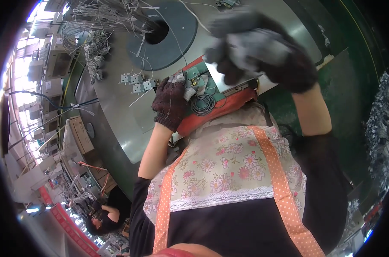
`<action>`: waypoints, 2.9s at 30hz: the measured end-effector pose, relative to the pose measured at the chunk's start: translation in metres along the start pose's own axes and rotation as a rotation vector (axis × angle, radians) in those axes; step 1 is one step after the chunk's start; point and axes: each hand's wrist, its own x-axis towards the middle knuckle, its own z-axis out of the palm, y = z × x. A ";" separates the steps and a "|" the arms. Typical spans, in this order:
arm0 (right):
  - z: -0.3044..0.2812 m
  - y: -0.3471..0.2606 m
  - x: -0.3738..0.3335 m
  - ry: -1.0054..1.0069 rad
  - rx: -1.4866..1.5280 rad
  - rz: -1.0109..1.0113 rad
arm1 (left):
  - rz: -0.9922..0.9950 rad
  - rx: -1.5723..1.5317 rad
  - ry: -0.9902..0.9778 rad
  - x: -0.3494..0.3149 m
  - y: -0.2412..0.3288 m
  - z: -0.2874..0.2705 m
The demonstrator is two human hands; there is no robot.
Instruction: The person picks up a metal component, places it onto a machine, and threads a wire from a bundle through it. They then press the component down to secure the wire, remove the assembly, and place it on the table before repeating the process.
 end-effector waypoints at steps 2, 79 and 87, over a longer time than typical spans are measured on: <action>0.010 0.026 0.021 -0.046 0.232 0.092 | 0.020 0.007 0.000 0.002 0.004 -0.003; 0.060 0.086 0.029 0.096 -0.520 0.130 | -0.466 0.043 -0.303 0.068 -0.104 -0.030; 0.077 0.111 0.061 -0.556 -1.547 -0.112 | -0.497 0.141 -0.327 0.027 -0.170 -0.050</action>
